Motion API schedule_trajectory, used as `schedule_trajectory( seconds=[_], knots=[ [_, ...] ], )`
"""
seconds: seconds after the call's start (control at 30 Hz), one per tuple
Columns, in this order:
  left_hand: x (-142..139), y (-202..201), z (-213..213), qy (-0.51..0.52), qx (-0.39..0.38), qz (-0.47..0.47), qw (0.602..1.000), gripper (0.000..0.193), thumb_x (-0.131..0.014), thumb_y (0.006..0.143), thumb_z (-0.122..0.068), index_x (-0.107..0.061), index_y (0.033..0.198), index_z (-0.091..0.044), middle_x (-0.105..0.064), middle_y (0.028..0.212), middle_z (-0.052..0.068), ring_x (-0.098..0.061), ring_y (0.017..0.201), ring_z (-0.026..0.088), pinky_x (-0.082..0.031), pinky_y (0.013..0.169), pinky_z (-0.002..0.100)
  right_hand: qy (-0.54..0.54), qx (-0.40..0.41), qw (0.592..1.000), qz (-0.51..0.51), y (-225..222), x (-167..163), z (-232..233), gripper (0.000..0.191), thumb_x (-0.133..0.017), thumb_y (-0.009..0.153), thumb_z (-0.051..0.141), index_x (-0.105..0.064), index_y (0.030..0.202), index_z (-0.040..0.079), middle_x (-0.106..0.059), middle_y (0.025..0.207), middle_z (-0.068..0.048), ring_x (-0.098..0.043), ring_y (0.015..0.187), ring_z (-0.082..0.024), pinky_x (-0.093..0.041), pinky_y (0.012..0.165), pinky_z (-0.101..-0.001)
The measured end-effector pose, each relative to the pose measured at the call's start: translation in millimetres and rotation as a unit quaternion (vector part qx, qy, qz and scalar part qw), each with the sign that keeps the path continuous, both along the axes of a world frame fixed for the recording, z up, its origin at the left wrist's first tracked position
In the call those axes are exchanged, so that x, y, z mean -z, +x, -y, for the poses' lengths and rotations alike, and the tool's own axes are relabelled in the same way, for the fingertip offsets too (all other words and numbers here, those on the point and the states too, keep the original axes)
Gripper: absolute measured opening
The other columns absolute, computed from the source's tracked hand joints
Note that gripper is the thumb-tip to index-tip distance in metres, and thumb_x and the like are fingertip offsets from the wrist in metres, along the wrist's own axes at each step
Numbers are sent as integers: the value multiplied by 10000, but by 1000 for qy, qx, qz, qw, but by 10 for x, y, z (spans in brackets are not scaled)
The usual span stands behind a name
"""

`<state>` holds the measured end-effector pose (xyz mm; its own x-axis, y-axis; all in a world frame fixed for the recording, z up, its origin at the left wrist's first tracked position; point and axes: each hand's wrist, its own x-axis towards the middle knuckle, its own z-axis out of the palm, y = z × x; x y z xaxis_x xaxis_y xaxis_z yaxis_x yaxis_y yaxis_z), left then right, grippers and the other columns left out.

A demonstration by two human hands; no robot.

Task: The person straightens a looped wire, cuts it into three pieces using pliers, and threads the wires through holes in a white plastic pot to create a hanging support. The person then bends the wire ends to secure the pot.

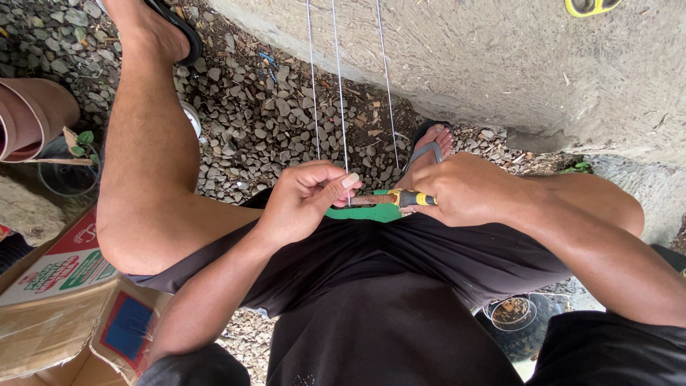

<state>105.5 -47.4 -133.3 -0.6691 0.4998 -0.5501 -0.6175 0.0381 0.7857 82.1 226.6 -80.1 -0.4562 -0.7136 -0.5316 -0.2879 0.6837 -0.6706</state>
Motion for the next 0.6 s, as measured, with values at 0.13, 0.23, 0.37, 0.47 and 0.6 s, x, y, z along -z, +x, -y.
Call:
schedule_trajectory(
  seconds=[0.13, 0.23, 0.37, 0.47, 0.6],
  knots=[
    [32, -13, 9, -1, 16, 1, 1000, 214, -662, 1003, -184, -766, 1040, -1, -723, 895, 33, -685, 785, 86, -588, 699, 247, 72, 30, 992, 96, 2, -6, 3, 375, -701, 860, 456, -756, 1072, 151, -768, 868, -74, -734, 766, -288, -577, 714, -427],
    [58, 6, 9, 19, 5, -59, 998, 218, -658, 1033, -172, -771, 1073, 9, -690, 968, 37, -655, 841, 92, -551, 724, 250, 65, 18, 990, 120, -50, 13, -106, 379, -675, 910, 467, -749, 1049, 123, -766, 867, -93, -732, 791, -281, -569, 741, -421],
    [82, 46, 49, 80, -34, -57, 995, 233, -648, 1071, -165, -748, 1157, 27, -705, 1038, 66, -686, 950, 108, -570, 853, 267, 140, 115, 972, 152, -178, 170, -465, 382, -660, 882, 479, -741, 1108, 183, -735, 898, -65, -720, 749, -251, -558, 692, -414],
    [84, 71, 77, 74, -44, 33, 996, 266, -634, 1025, -178, -726, 1187, 12, -769, 1079, 97, -719, 850, 114, -617, 783, 282, 75, 238, 966, -63, -242, 401, -781, 449, -667, 962, 459, -654, 981, 11, -606, 846, -158, -629, 724, -292, -497, 638, -477],
    [64, 63, 106, 71, -38, 53, 995, 295, -618, 1037, -190, -716, 1212, 27, -770, 1100, 149, -758, 886, 158, -644, 796, 310, 107, 280, 876, -378, -395, 890, -949, 358, -746, 1030, 306, -607, 1012, -23, -546, 1094, -219, -568, 1040, -375, -470, 869, -490]
  ],
)
